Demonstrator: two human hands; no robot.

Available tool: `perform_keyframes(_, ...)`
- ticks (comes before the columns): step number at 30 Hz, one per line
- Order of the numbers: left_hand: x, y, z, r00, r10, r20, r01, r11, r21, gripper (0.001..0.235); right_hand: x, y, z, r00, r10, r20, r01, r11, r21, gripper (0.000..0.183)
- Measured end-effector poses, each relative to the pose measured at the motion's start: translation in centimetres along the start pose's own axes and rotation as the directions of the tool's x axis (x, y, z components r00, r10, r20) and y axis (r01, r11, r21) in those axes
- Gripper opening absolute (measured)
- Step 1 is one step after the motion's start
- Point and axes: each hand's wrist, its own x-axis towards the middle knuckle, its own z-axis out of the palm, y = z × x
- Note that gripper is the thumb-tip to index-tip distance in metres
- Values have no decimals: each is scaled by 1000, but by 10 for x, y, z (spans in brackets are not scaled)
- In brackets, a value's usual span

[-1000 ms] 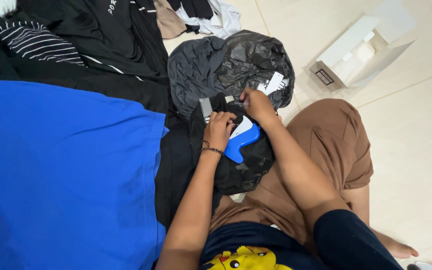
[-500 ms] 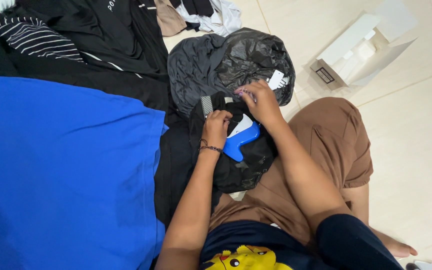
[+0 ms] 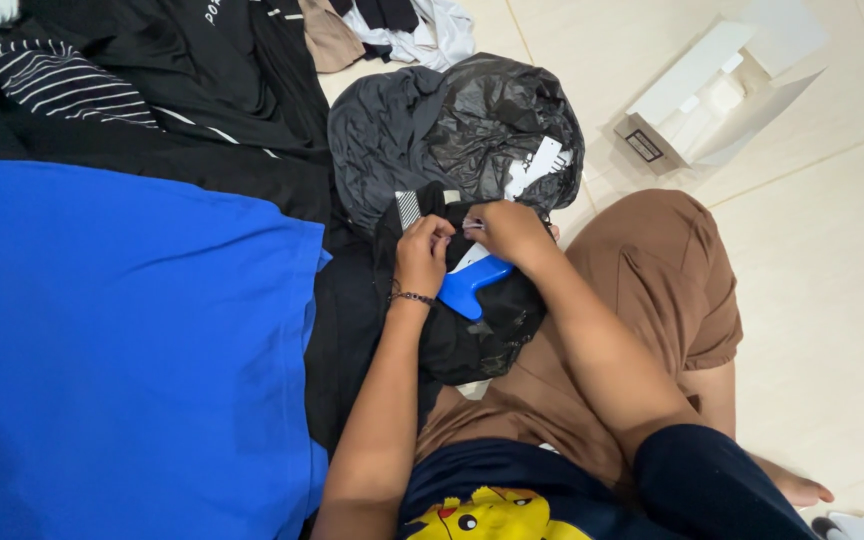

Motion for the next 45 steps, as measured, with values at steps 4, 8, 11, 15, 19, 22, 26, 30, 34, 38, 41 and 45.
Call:
perform_keyframes(4,-2,9,-9,1000,14,12,-14,1000,-6,20,10,-1,14,1000,-8,24,12,984,-176,25)
perform_keyframes(8,-2,13,-13,999,11,35,-11,1000,-5,22,15,4,22,1000,0,27,4,990,-141,22)
perform_keyframes(11,-2,11,-13,999,7,38,-7,1000,3,23,0,-5,-4,999,34,15,-35,998,50,20)
perform_keyframes(15,-4,9,-13,999,-12,40,11,1000,15,24,-5,15,-23,993,99,-57,-72,930,360,21)
perform_keyframes(19,-4,9,-12,999,1,39,-3,999,39,24,3,54,-26,974,185,-130,-134,936,326,21)
perform_keyframes(22,-4,8,-11,998,-4,67,0,999,51,22,27,86,-6,964,223,-144,-177,945,276,19)
perform_keyframes(26,-5,26,-22,997,21,73,-26,998,64,17,47,89,6,965,187,-183,-140,959,245,24)
perform_keyframes(30,-5,26,-20,995,93,26,-95,993,65,14,54,87,13,963,161,-218,-90,949,303,34)
perform_keyframes(34,-4,40,-26,993,115,-20,-114,992,45,17,53,89,9,948,159,-276,-72,951,300,24)
perform_keyframes(38,5,49,-22,992,108,-66,-113,991,-74,26,47,79,6,933,109,-343,17,938,345,19)
perform_keyframes(41,16,45,-10,997,34,-65,-47,974,-220,39,37,65,-7,906,18,-424,127,942,311,17)
perform_keyframes(45,20,46,-5,994,-97,-53,63,893,-447,50,28,46,-7,885,-98,-455,313,849,426,16)
